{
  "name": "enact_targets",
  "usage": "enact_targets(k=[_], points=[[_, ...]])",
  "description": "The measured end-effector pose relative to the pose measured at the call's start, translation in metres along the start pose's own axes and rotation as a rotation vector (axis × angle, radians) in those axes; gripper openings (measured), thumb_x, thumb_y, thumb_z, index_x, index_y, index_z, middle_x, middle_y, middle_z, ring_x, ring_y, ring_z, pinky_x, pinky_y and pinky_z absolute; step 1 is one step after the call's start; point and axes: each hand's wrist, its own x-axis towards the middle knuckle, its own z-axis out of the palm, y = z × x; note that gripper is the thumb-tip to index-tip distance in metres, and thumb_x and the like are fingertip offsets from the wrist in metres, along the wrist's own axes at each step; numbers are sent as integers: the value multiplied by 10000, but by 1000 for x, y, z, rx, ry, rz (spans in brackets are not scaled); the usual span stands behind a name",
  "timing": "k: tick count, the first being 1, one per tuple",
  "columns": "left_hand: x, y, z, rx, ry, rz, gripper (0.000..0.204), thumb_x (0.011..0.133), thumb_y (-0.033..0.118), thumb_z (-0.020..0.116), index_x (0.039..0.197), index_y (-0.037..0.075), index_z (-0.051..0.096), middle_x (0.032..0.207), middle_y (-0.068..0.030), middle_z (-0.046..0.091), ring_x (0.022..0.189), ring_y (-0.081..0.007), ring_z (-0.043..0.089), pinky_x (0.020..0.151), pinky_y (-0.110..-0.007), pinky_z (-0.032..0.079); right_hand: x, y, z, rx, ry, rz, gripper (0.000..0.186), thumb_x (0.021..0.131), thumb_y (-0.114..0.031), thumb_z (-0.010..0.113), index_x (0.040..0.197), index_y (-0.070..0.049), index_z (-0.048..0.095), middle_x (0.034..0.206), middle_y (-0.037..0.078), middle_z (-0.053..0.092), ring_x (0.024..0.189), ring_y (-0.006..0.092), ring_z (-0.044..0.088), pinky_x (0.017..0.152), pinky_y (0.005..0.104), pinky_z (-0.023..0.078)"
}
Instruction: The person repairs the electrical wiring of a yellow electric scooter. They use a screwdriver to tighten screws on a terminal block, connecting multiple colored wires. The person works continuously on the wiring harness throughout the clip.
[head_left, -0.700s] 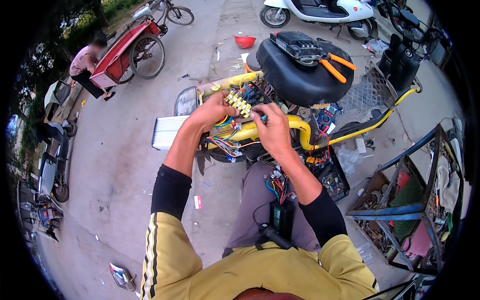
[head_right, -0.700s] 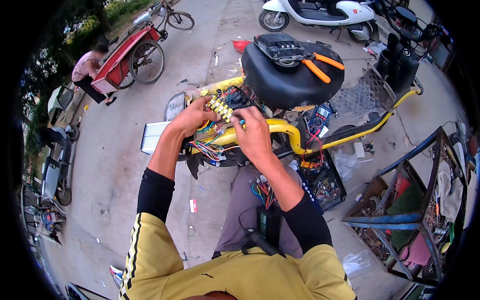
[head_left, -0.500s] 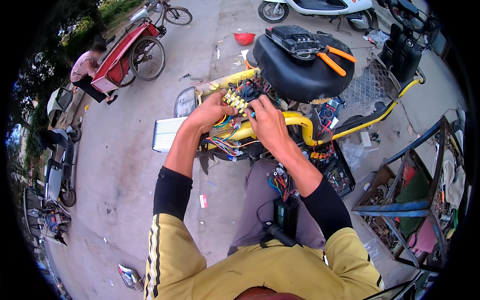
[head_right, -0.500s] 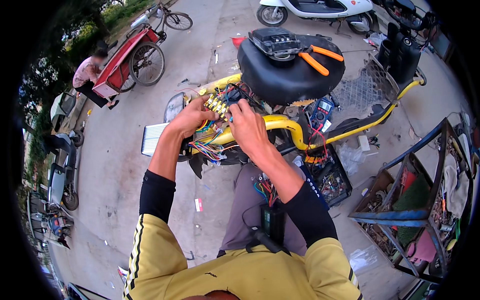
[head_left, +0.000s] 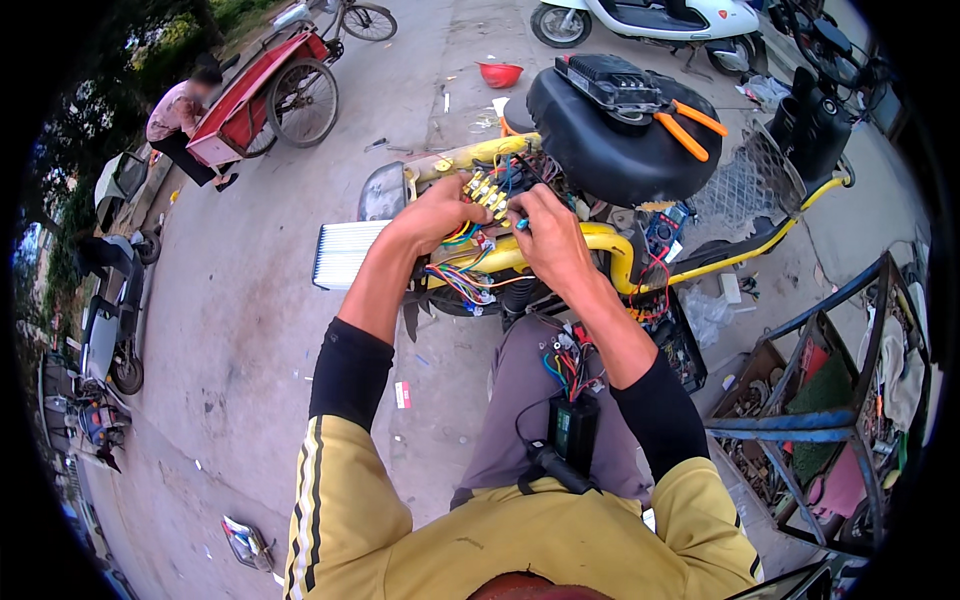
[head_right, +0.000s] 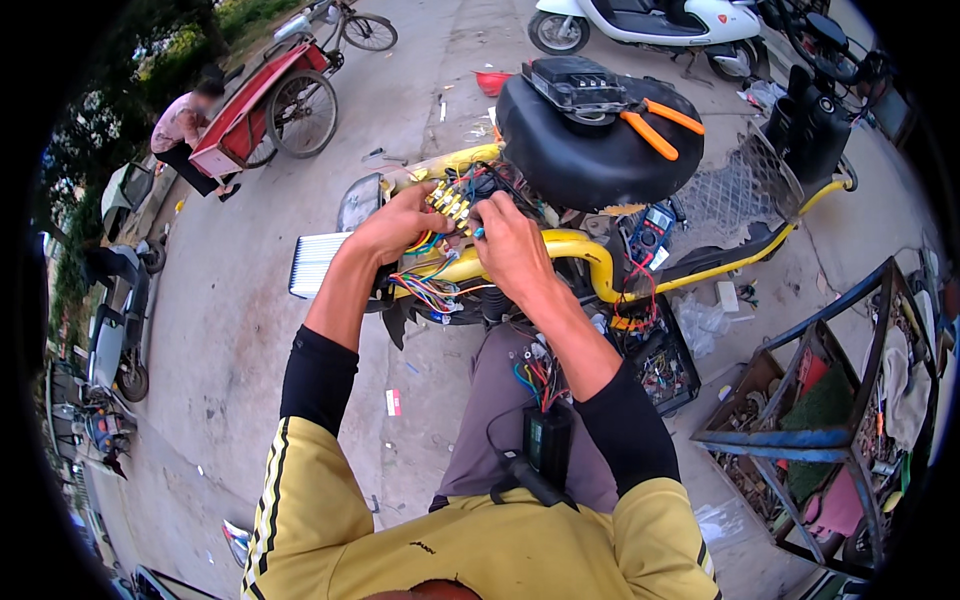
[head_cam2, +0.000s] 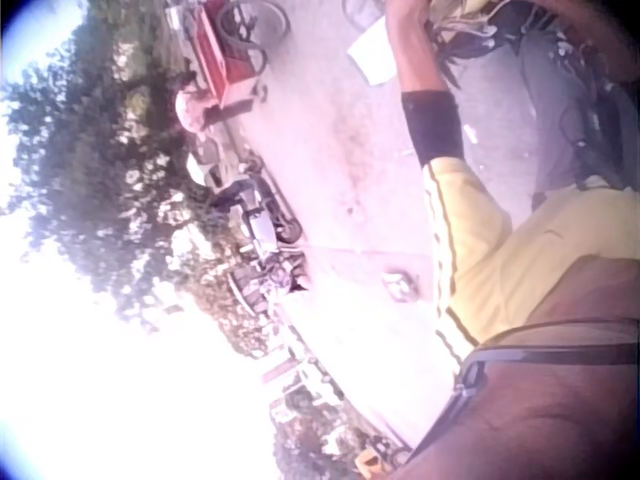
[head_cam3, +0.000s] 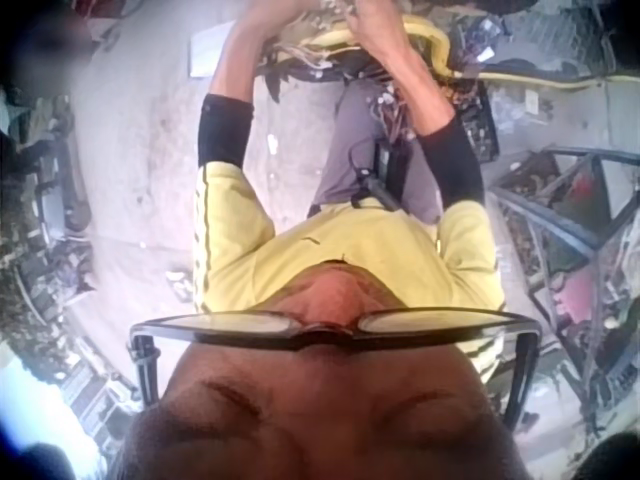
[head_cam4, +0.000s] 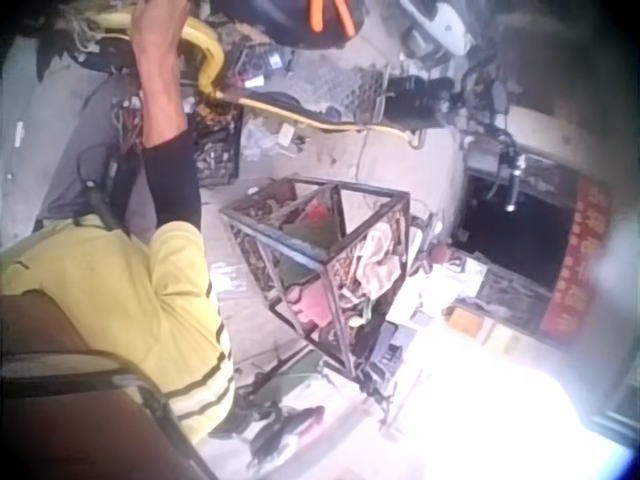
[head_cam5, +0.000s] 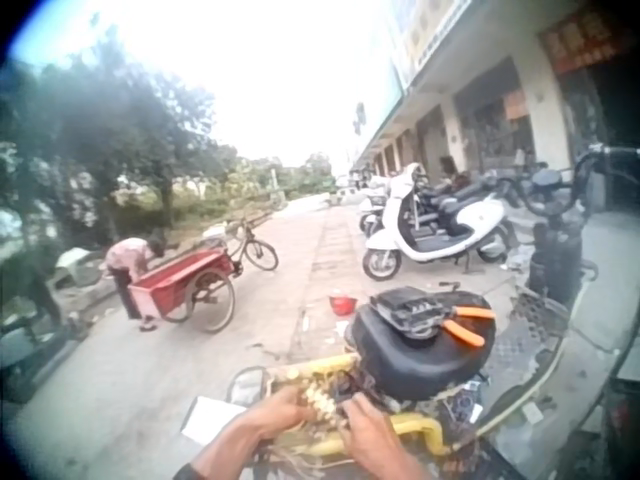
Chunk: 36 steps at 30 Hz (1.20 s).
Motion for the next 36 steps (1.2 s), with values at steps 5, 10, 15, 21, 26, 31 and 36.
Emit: enact_targets(k=[5,10,15,21,26,31,36], points=[[4,-2,-4,-42,-56,-2,844,868,-30,800,1592,-170,389,1246,-207,706,1067,-224,721,912,-352,595,2,-1,-3,149,55,11,182,922,-4,770,1080,-16,679,1054,195,662,962,459,709,797,525,580],[7,-10,-5,-35,-4,17,874,870,-46,783,1619,-172,351,1203,-202,722,1010,-226,734,884,-347,601,0,2,1,-45,-2,7,189,929,1,766,1099,-6,684,1072,186,683,961,429,725,808,495,591],[6,-10,-4,-65,-33,-7,851,867,-54,785,1598,-180,369,1182,-195,726,1000,-217,733,886,-354,599,-2,-3,-1,137,55,22,173,946,-42,785,1083,-10,685,1051,185,683,931,427,715,788,501,580],[-4,-6,0,44,-34,67,571,861,-87,772,1391,-134,567,1121,-147,744,979,-189,723,843,-334,597,-2,5,5,-24,93,-104,186,896,14,778,1043,-9,666,1020,199,654,955,456,682,799,520,554],[3,4,-3,29,-76,51,528,864,-147,738,1360,-87,567,1041,-116,756,872,-196,759,782,-348,625,4,-9,-3,89,74,7,150,951,-23,764,1075,12,689,1018,197,658,916,417,698,780,480,565],[-2,1,4,-65,-81,42,535,853,-144,748,1348,-103,548,1058,-147,762,884,-213,771,760,-350,629,-2,-5,-3,-24,23,41,170,952,-81,783,1069,-14,679,1033,190,664,896,455,698,765,528,568],[-2,3,4,-63,-81,27,524,877,-160,718,1366,-88,544,1073,-139,760,888,-225,781,794,-358,650,-2,-4,-5,27,19,18,172,953,-87,772,1077,-21,673,1038,194,661,910,476,699,775,557,571]])
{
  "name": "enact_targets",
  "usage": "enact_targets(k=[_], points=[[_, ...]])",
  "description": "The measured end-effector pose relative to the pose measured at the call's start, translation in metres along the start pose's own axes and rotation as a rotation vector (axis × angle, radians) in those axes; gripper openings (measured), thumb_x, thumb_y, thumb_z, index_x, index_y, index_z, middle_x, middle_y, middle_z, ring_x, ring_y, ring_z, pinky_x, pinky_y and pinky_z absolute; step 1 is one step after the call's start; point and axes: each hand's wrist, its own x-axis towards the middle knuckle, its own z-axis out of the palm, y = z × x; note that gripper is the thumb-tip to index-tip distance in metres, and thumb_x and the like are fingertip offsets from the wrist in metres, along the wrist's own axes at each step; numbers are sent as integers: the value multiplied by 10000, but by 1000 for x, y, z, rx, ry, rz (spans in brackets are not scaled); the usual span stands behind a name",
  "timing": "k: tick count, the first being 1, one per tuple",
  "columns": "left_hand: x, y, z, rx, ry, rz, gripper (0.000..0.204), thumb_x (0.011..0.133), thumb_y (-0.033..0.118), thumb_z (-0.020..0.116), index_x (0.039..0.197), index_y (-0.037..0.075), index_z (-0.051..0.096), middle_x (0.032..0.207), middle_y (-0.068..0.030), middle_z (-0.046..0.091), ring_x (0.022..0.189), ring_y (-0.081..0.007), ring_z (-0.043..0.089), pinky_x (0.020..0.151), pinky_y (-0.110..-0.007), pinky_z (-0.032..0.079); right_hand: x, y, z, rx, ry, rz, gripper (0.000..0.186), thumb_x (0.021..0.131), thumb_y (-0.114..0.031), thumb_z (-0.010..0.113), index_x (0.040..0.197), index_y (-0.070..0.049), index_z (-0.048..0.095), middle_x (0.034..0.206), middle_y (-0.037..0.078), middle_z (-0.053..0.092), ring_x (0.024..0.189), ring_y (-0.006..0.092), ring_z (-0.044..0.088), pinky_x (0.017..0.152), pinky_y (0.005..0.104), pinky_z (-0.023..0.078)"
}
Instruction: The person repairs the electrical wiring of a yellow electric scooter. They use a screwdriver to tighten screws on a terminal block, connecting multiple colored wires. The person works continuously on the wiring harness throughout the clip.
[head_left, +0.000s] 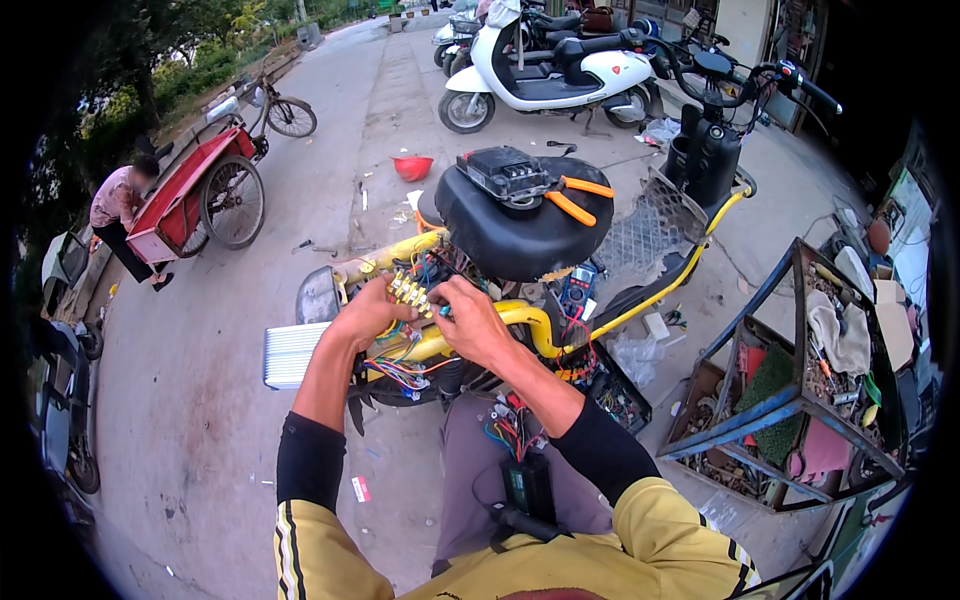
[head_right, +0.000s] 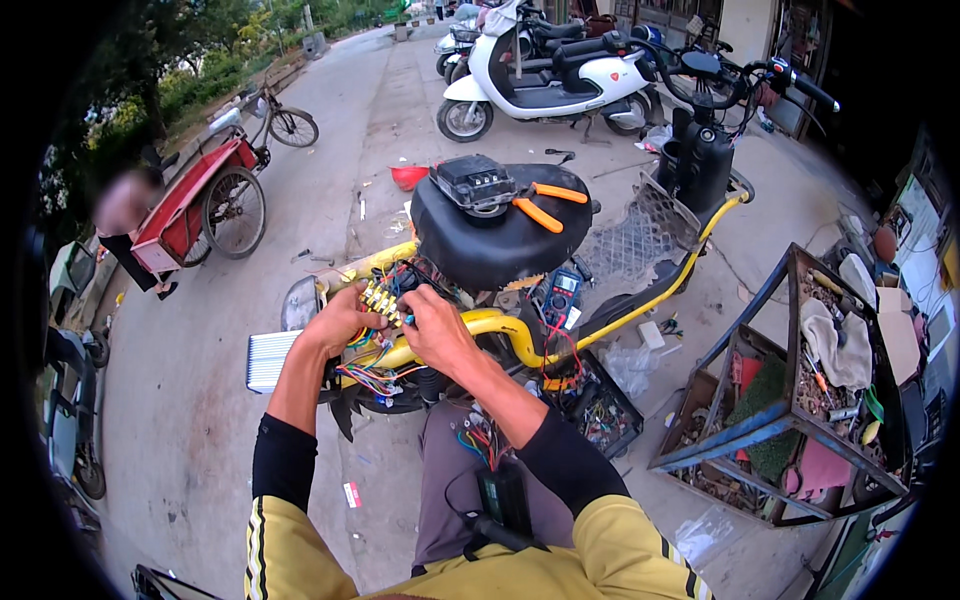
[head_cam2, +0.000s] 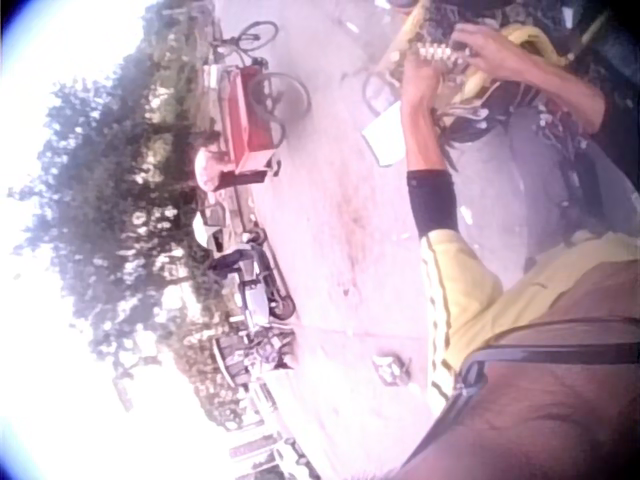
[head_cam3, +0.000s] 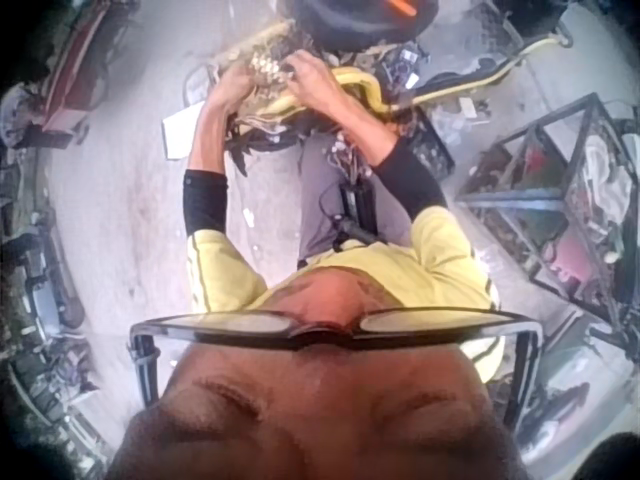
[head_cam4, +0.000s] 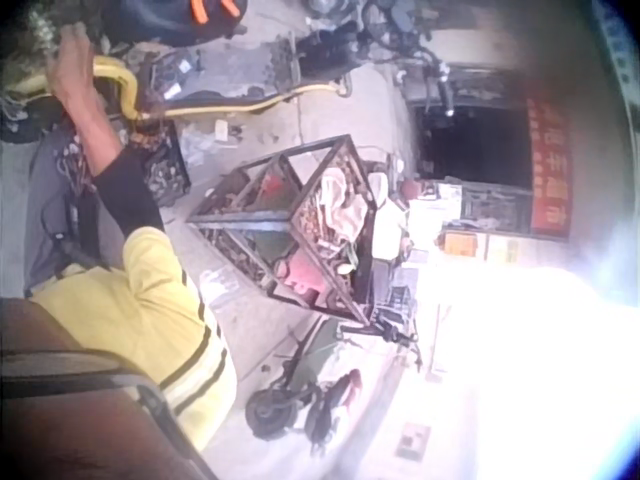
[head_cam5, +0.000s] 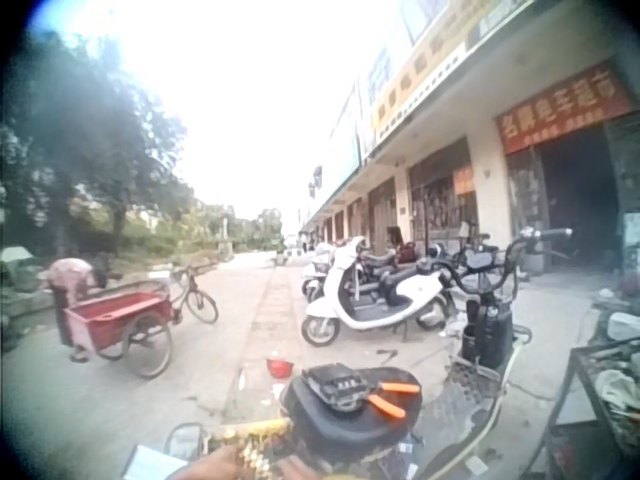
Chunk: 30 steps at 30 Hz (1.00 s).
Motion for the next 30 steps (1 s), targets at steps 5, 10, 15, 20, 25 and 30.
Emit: enact_targets(k=[5,10,15,20,25,30], points=[[2,-1,-1,72,15,-6,540,870,-163,726,1370,-87,539,1075,-141,761,888,-232,782,805,-365,647,0,0,1,-80,-18,35,186,939,-86,779,1063,-9,664,1050,200,654,907,472,698,782,558,572],[9,-10,-9,76,1,30,507,872,-164,726,1339,-81,546,1050,-142,763,864,-230,777,793,-361,643,2,0,0,-44,-42,-36,185,961,-112,781,1058,-11,660,1038,195,661,912,463,702,781,552,574],[3,-1,-1,31,5,7,491,870,-168,723,1320,-78,550,1033,-140,760,858,-230,775,785,-362,642,2,-1,1,-94,-12,54,197,928,-75,782,1072,-18,660,1043,196,662,921,468,701,791,551,573],[2,-3,-1,35,4,1,484,866,-167,722,1311,-77,554,1042,-138,757,866,-227,775,783,-359,641,0,4,4,-80,-33,-27,207,950,-112,789,1075,-23,651,1042,200,664,909,471,704,782,558,575],[-2,2,1,43,16,7,486,862,-164,721,1311,-76,557,1048,-138,754,877,-223,776,784,-359,638,2,-5,2,-104,-12,37,201,924,-70,786,1058,-11,647,1043,201,664,908,472,705,782,561,575],[-1,0,2,45,12,26,459,872,-138,740,1299,-105,574,1016,-159,765,874,-226,774,741,-352,622,3,1,4,-84,-29,-28,215,937,-105,802,1056,-9,650,1051,203,668,912,475,707,784,560,577]])
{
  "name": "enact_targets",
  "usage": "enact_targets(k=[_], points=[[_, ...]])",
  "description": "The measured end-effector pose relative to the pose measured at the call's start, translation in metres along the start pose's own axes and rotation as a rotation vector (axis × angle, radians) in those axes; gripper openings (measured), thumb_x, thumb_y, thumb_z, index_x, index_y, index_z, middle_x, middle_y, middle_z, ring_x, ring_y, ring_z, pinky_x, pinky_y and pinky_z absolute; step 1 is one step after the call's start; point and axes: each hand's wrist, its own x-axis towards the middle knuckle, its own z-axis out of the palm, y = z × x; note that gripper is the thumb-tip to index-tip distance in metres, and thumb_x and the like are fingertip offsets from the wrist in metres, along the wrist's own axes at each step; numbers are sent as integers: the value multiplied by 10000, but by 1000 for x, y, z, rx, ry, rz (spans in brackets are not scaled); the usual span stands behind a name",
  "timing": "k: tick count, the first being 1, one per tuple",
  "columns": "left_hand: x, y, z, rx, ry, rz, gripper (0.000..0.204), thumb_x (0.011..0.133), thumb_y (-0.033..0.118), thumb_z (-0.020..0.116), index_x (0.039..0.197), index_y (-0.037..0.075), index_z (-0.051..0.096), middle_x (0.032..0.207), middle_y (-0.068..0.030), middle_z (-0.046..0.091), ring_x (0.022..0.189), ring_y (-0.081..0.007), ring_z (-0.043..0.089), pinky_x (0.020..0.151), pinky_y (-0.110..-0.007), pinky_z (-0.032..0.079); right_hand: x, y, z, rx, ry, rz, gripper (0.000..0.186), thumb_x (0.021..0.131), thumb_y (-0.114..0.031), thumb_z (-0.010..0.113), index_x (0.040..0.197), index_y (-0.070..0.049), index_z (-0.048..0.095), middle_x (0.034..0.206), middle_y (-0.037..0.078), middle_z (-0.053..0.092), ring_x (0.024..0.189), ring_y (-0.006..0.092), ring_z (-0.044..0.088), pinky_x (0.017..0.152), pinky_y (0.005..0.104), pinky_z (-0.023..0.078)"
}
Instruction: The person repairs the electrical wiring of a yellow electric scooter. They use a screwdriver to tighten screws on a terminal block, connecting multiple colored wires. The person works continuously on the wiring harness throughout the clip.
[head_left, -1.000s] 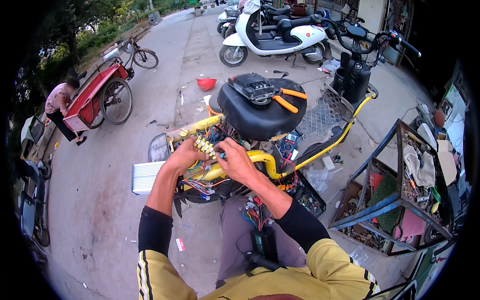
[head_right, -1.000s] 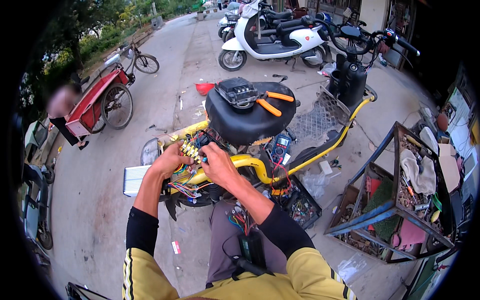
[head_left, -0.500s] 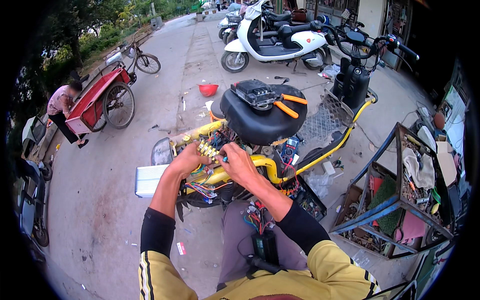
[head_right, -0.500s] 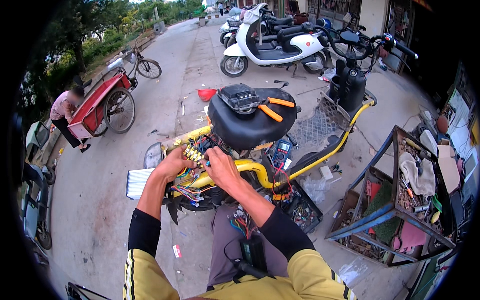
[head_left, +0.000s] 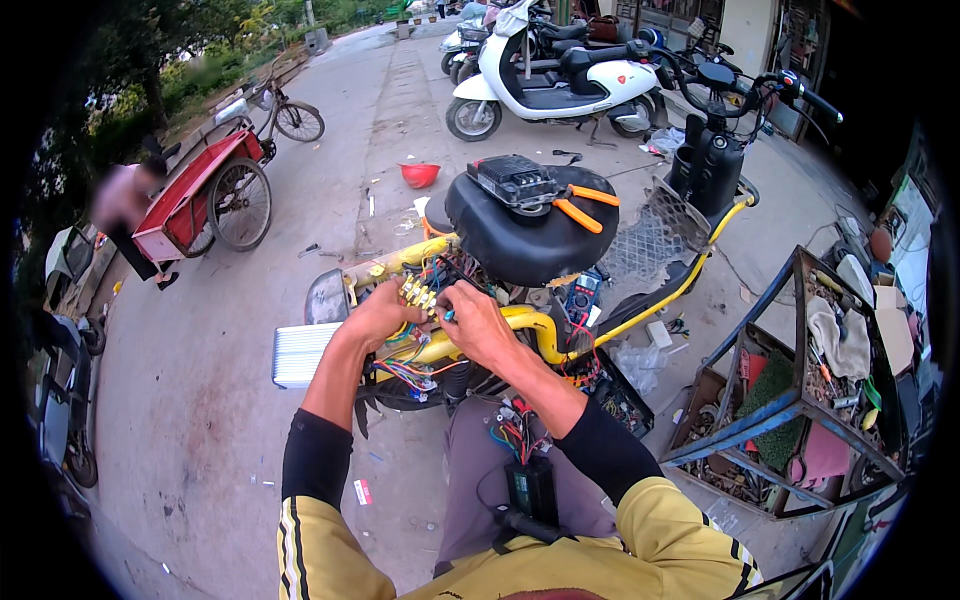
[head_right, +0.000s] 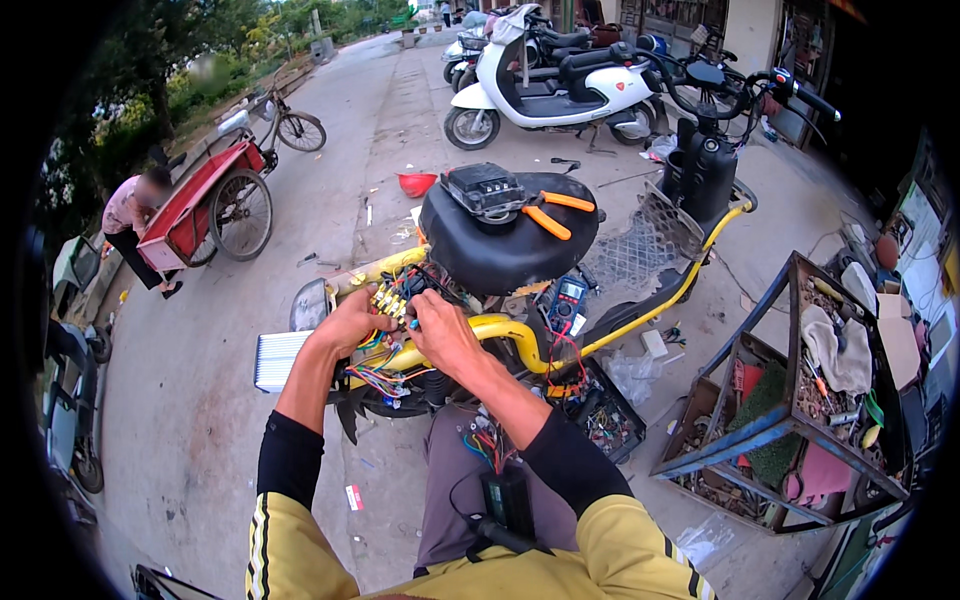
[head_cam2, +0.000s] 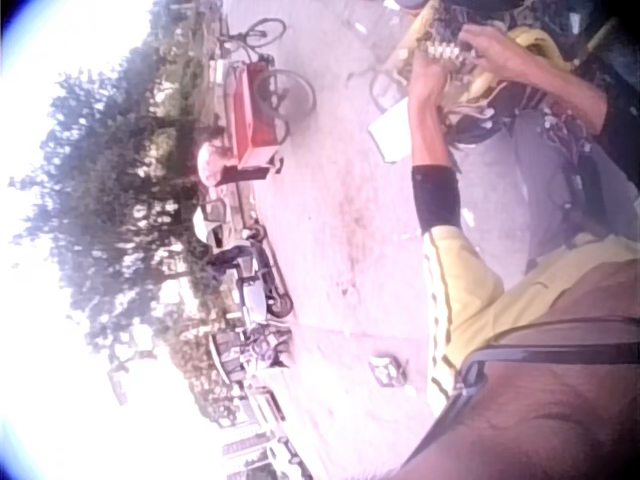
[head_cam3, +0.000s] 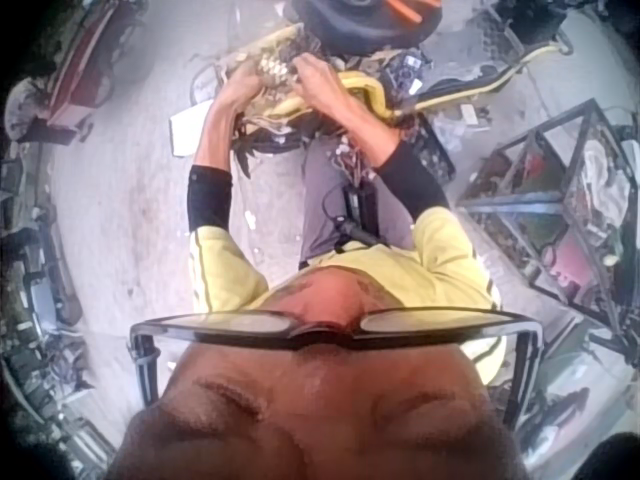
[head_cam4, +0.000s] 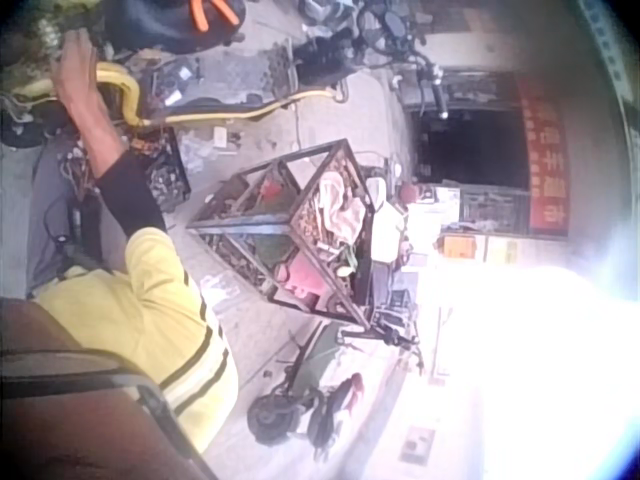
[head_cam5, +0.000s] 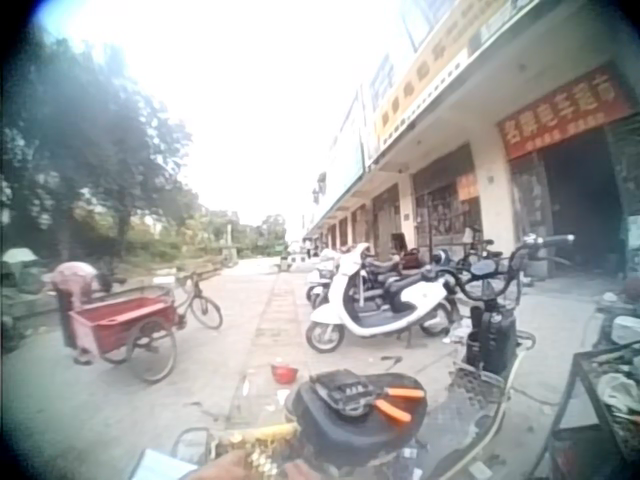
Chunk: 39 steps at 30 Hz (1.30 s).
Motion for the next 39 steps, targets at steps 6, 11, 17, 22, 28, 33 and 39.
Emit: enact_targets(k=[6,11,17,22,28,33,39], points=[[3,-4,-4,-10,-17,2,448,884,-150,719,1301,-87,569,1022,-129,756,850,-203,763,761,-347,626,0,-1,1,-4,31,50,200,943,-102,796,1047,-9,653,1038,215,673,912,482,703,782,564,573],[7,-12,-8,136,40,61,455,882,-122,750,1301,-91,577,1001,-115,742,834,-187,743,744,-333,611,2,5,4,18,39,-62,165,890,9,779,1022,10,680,998,204,676,912,435,700,786,504,571],[0,-4,2,50,43,42,448,855,-109,785,1271,-101,618,1029,-152,763,882,-206,756,768,-368,624,0,2,-4,83,-33,-31,211,892,85,712,1090,11,695,1024,191,670,940,393,721,815,464,584],[3,-4,-3,53,-1,25,653,829,-91,829,1407,-155,531,1071,-135,755,926,-193,744,835,-347,616,0,2,-3,79,-31,-64,283,870,128,662,1123,3,654,1070,204,650,971,441,712,830,513,585],[2,-3,-2,64,-2,33,597,830,-84,831,1360,-139,562,1048,-128,768,909,-188,749,828,-340,615,-1,2,0,11,-4,-20,226,918,48,706,1128,-6,640,1079,212,646,959,459,707,818,540,579],[2,-2,0,38,16,13,644,841,-101,825,1403,-146,513,1076,-158,763,922,-209,760,831,-356,633,-2,5,-2,-51,-5,-53,192,945,-36,758,1094,1,643,1044,214,655,943,466,703,800,541,572],[5,-5,-3,37,-17,14,648,853,-117,815,1417,-145,497,1072,-161,756,922,-215,760,821,-362,640,1,3,-2,-34,-26,-19,215,918,-9,747,1102,3,638,1044,216,653,958,480,695,805,548,562]])
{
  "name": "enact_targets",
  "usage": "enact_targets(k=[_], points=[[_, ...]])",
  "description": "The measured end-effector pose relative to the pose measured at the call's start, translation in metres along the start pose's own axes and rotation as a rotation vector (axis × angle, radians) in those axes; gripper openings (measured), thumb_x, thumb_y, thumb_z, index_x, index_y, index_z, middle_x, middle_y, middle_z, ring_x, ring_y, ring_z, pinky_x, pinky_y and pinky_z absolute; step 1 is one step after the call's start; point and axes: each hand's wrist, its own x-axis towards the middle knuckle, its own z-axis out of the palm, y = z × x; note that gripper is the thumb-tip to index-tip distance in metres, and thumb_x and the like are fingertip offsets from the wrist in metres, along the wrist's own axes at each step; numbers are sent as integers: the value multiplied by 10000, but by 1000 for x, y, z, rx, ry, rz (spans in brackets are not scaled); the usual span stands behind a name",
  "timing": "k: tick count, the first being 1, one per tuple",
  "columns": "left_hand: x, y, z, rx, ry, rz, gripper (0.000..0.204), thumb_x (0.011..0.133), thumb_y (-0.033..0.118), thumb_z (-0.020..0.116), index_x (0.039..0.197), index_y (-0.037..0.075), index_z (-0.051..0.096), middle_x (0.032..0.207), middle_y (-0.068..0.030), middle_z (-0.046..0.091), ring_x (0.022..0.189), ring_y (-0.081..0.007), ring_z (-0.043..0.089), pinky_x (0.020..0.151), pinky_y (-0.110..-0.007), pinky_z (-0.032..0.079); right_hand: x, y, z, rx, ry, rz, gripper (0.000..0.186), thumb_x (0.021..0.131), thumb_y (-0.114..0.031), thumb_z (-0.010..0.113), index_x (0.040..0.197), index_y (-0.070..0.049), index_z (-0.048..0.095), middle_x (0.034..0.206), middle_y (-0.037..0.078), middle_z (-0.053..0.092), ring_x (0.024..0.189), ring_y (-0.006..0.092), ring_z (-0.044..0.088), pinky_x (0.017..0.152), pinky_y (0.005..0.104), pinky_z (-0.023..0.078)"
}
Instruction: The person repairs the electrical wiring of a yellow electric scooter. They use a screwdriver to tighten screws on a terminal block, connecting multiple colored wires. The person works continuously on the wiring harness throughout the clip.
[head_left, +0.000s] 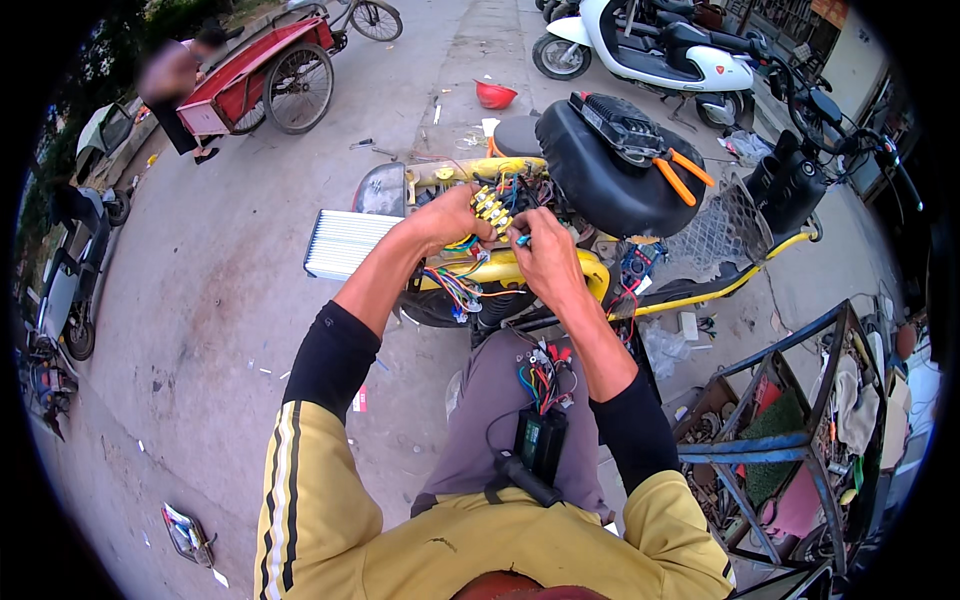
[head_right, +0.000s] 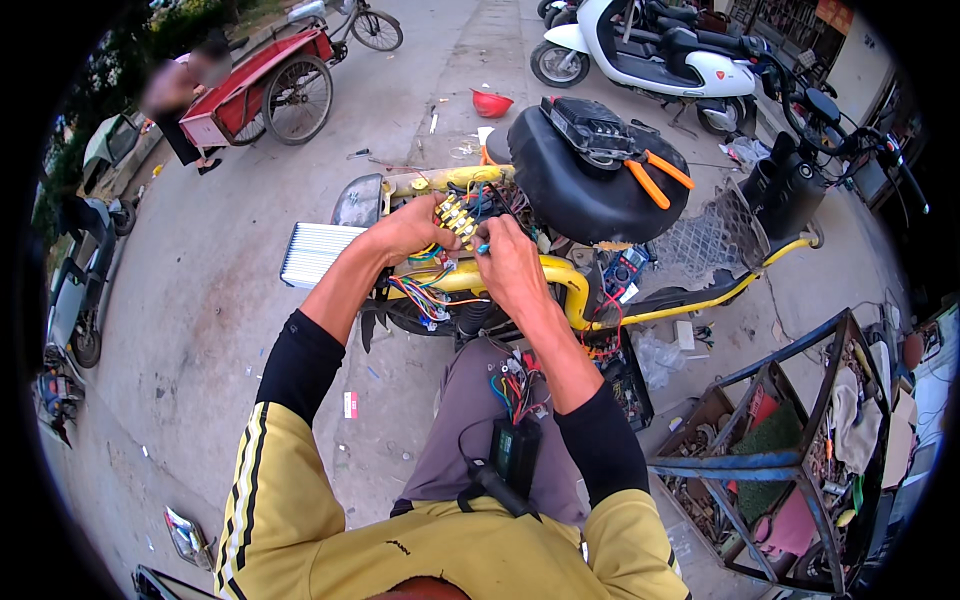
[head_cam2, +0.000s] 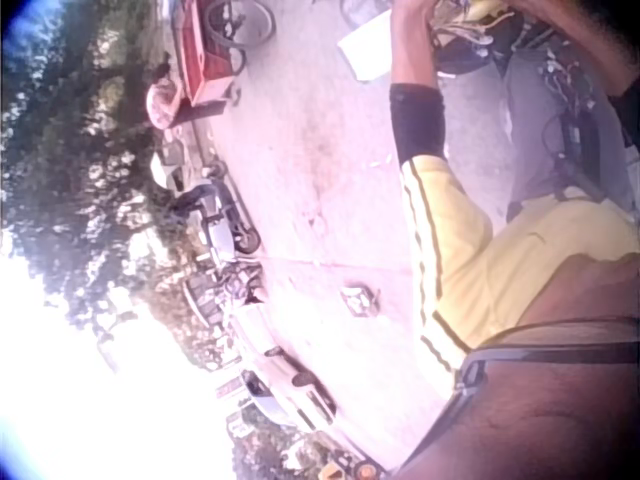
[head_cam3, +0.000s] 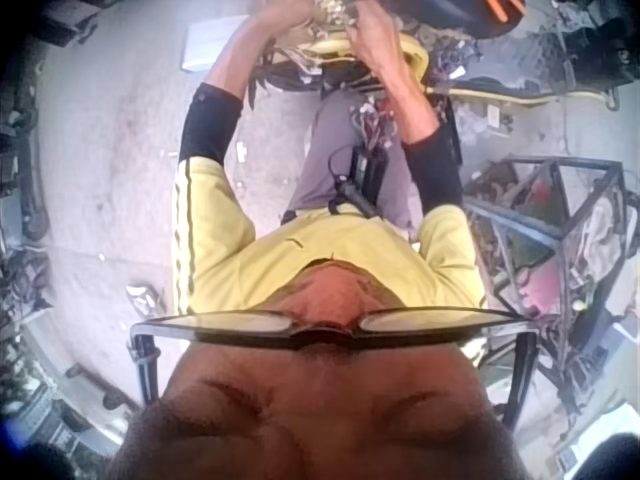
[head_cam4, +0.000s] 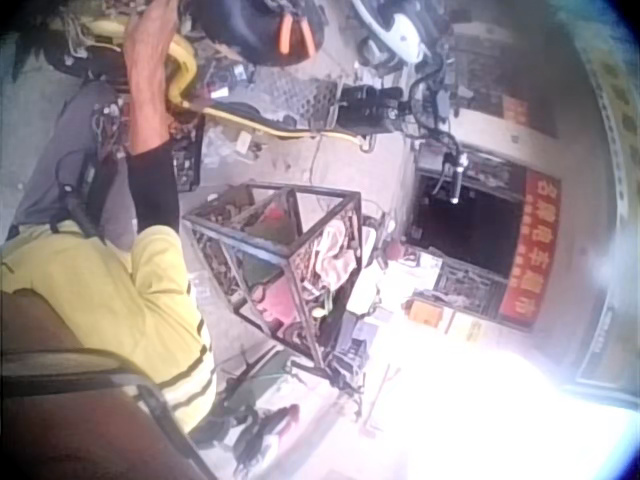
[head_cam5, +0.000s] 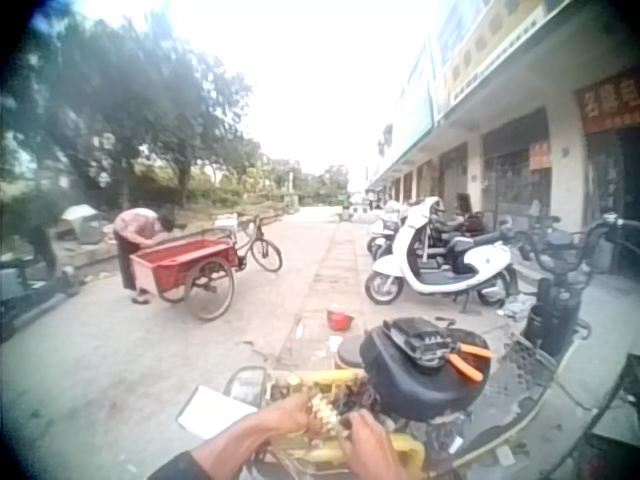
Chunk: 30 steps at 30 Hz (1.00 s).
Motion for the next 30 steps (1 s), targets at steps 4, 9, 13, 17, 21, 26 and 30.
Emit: enact_targets(k=[4,9,13,17,21,26,30], points=[[1,-1,-1,3,2,4,631,859,-119,814,1410,-139,506,1061,-150,753,912,-211,755,818,-363,639,3,-3,-6,-12,-84,-27,274,895,45,695,1155,-10,628,1125,205,641,987,492,689,831,570,563],[1,-2,0,-16,17,2,608,857,-122,813,1391,-132,522,1057,-147,752,910,-208,753,811,-366,637,0,-3,-6,-22,-103,-41,326,891,87,634,1196,-26,612,1184,193,620,1007,496,688,852,589,567],[-1,-1,1,2,43,5,608,841,-120,818,1378,-130,534,1060,-150,753,912,-204,754,805,-366,636,-1,-6,-6,1,-79,-34,318,898,99,618,1191,-22,614,1167,200,620,1003,488,691,852,587,566],[2,2,1,151,41,2,596,833,-114,817,1364,-131,545,1019,-144,760,873,-196,753,783,-353,628,-1,-8,-8,61,22,-48,209,968,60,626,1168,3,628,1125,208,630,1005,460,684,848,524,553],[8,-18,-8,140,91,86,512,851,-125,786,1308,-107,554,910,-132,749,750,-189,725,667,-340,583,-4,-33,-37,138,137,-35,156,995,17,690,1146,15,651,1049,176,637,922,355,691,822,435,551],[-3,0,0,8,47,-7,485,864,-161,745,1284,-86,516,930,-142,730,773,-205,734,675,-335,591,2,-40,-124,-135,383,-13,162,978,-9,737,1130,-19,679,1034,171,655,916,373,706,785,453,565],[-2,4,6,-9,73,-13,467,865,-168,744,1268,-75,525,931,-140,727,772,-213,733,670,-342,592,18,-12,-178,-401,430,162,138,995,-105,756,1117,-41,765,1058,139,710,907,347,724,810,448,560]])
